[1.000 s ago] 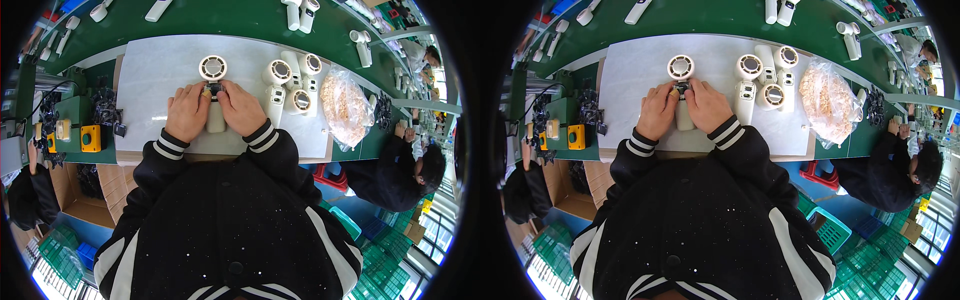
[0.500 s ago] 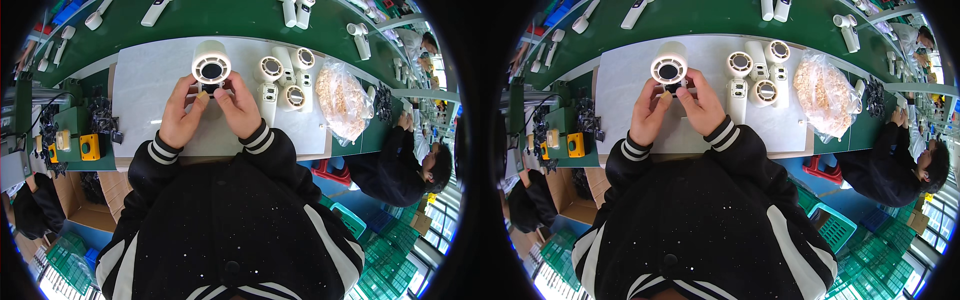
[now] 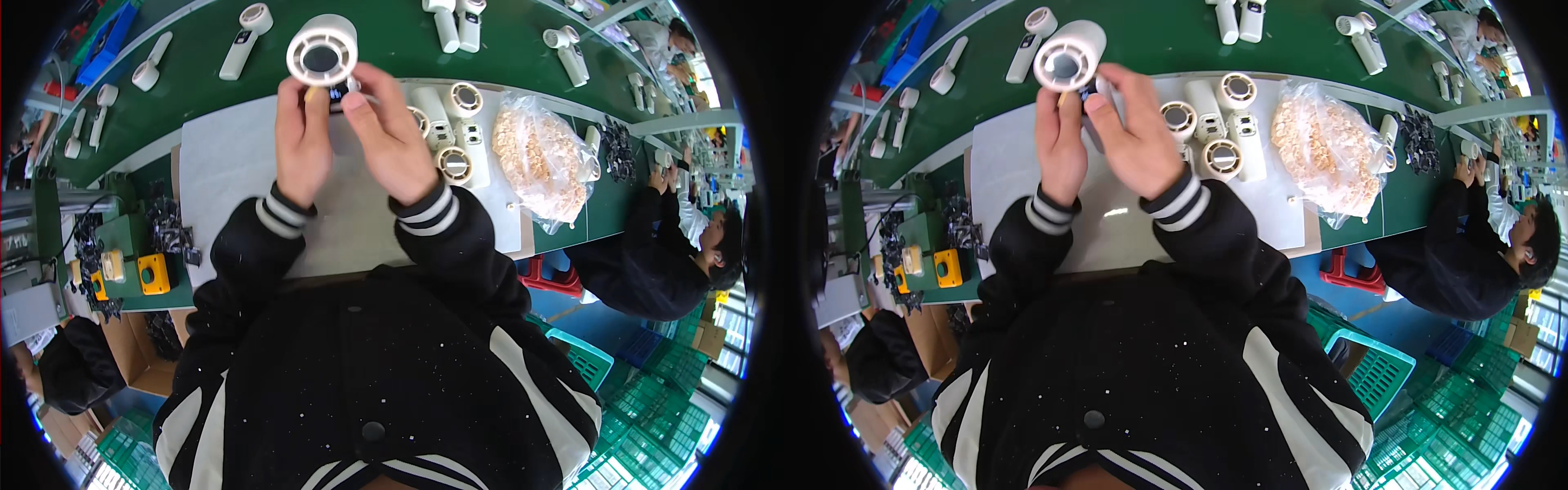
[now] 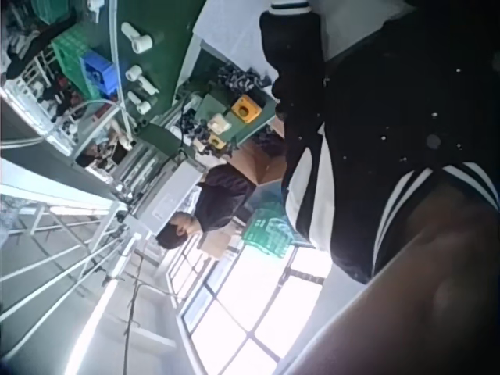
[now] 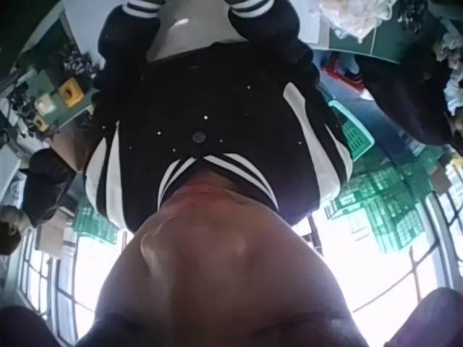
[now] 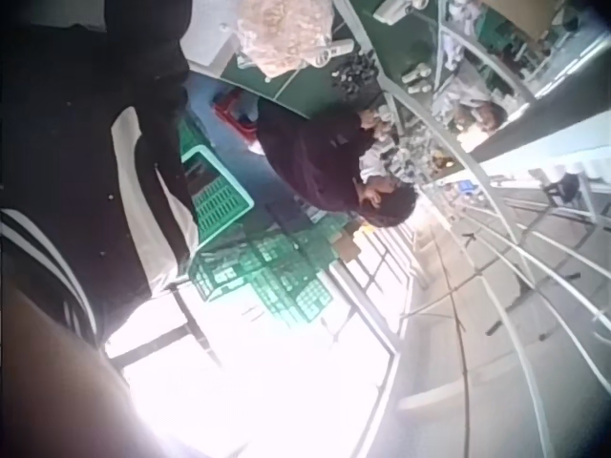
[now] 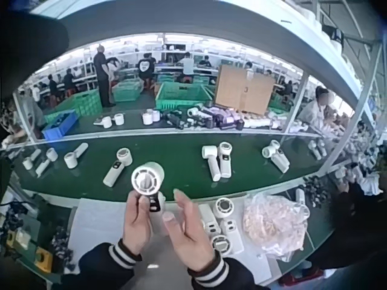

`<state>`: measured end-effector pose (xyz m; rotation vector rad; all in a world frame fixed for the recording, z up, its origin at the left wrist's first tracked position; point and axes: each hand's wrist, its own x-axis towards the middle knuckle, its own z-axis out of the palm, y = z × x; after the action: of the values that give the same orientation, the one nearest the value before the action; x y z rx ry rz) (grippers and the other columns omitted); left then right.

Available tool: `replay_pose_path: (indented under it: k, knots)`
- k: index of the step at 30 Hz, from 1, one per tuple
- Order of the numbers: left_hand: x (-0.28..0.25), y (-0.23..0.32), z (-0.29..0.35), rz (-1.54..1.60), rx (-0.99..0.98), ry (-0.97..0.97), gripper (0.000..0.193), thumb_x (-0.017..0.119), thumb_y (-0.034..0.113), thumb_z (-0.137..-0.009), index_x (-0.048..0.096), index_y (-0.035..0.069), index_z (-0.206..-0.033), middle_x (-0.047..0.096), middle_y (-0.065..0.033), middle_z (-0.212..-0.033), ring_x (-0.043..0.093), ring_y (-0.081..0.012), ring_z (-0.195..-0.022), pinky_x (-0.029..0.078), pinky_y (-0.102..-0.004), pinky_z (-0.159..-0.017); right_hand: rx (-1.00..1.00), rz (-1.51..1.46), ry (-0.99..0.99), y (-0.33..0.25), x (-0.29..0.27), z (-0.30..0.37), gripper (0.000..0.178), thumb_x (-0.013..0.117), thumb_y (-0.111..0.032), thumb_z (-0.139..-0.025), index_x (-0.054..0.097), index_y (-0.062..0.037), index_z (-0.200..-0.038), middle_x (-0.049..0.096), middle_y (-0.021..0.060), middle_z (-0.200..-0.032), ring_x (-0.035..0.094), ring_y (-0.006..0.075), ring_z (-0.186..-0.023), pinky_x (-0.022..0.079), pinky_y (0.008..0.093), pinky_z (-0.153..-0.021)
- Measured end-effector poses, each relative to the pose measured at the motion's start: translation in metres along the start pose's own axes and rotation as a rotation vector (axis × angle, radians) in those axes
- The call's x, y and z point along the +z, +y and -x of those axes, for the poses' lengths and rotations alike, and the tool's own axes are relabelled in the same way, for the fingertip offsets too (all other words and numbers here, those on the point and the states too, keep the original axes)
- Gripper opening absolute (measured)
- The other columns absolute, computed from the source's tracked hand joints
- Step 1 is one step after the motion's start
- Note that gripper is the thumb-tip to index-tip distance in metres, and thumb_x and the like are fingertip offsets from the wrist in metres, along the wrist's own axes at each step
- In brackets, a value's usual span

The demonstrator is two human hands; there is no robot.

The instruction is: Assembling electronic fan components by inserting internal modules into plastic housings at a factory workstation.

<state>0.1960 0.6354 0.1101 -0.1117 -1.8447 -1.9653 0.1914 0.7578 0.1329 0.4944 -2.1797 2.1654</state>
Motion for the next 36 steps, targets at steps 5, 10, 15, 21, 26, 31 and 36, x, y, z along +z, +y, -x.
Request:
replay_pose_path:
  k: [5, 10, 15, 21, 26, 31, 36]
  knots:
    - [0.012, -0.117, -0.1, -0.17, -0.082, 0.155, 0.028, 0.046, 0.021, -0.101, 0.046, 0.0, -0.119, 0.061, -0.0091, -0.1, 0.059, -0.0177, -0.088, 0.048, -0.0312, -0.082, -0.141, 0.376, 0.37, 0.011, -0.116, 0.008, 0.029, 0.055, -0.008, -0.095, 0.055, -0.0035, -0.124, 0.062, 0.012, -0.116, 0.06, 0.0215, -0.108, 0.046, 0.0337, -0.093]
    - [0.012, -0.178, -0.174, -0.579, -0.092, 0.132, 0.035, 0.049, 0.027, -0.095, 0.046, 0.005, -0.122, 0.064, -0.0189, -0.1, 0.062, -0.0368, -0.094, 0.047, -0.0433, -0.085, 0.211, 0.836, 0.446, 0.029, -0.23, 0.052, 0.019, 0.051, -0.013, -0.092, 0.068, -0.0058, -0.095, 0.066, 0.0108, -0.075, 0.065, 0.0221, -0.071, 0.049, 0.031, -0.066]
    - [0.04, -0.145, -0.166, -1.048, 0.087, 0.083, 0.046, 0.058, 0.028, -0.086, 0.048, 0.019, -0.13, 0.048, -0.0175, -0.127, 0.043, -0.0394, -0.119, 0.036, -0.0542, -0.096, 0.247, 1.132, 0.425, 0.067, -0.258, 0.067, 0.019, 0.055, -0.018, -0.086, 0.07, -0.0116, -0.094, 0.066, 0.0126, -0.082, 0.064, 0.0337, -0.08, 0.05, 0.0415, -0.075]
    - [0.059, -0.036, -0.001, -0.804, 0.307, -0.464, 0.057, 0.068, 0.028, -0.08, 0.047, 0.013, -0.131, 0.041, -0.0166, -0.131, 0.039, -0.0371, -0.121, 0.033, -0.0494, -0.098, 0.097, 1.269, 0.38, 0.08, -0.243, 0.058, 0.017, 0.063, -0.021, -0.081, 0.066, -0.0121, -0.095, 0.065, 0.0095, -0.084, 0.062, 0.0322, -0.079, 0.049, 0.0416, -0.076]
    - [0.03, -0.02, 0.053, -0.792, 0.239, -0.563, 0.068, 0.069, 0.028, -0.08, 0.042, 0.013, -0.14, 0.029, -0.0182, -0.145, 0.034, -0.0394, -0.128, 0.029, -0.0506, -0.105, 0.236, 1.0, 0.49, 0.068, -0.231, 0.056, 0.015, 0.068, -0.019, -0.081, 0.066, -0.0057, -0.087, 0.066, 0.0102, -0.076, 0.063, 0.0274, -0.069, 0.049, 0.0374, -0.065]
    - [0.007, -0.011, 0.065, -0.751, 0.162, -0.503, 0.067, 0.07, 0.027, -0.079, 0.043, 0.012, -0.139, 0.027, -0.0187, -0.147, 0.032, -0.0393, -0.131, 0.03, -0.0491, -0.106, 0.152, 1.039, 0.547, 0.069, -0.241, 0.063, 0.018, 0.067, -0.021, -0.083, 0.069, -0.0062, -0.095, 0.067, 0.0125, -0.079, 0.064, 0.0265, -0.071, 0.051, 0.036, -0.069]
    - [-0.053, -0.009, 0.069, -0.81, 0.235, -0.243, 0.06, 0.068, 0.02, -0.08, 0.047, 0.01, -0.136, 0.04, -0.0203, -0.139, 0.04, -0.0374, -0.127, 0.034, -0.0469, -0.104, 0.058, 0.906, 0.539, 0.063, -0.261, 0.075, 0.023, 0.056, -0.024, -0.094, 0.068, -0.0038, -0.094, 0.067, 0.0118, -0.078, 0.06, 0.0208, -0.068, 0.047, 0.0331, -0.066]
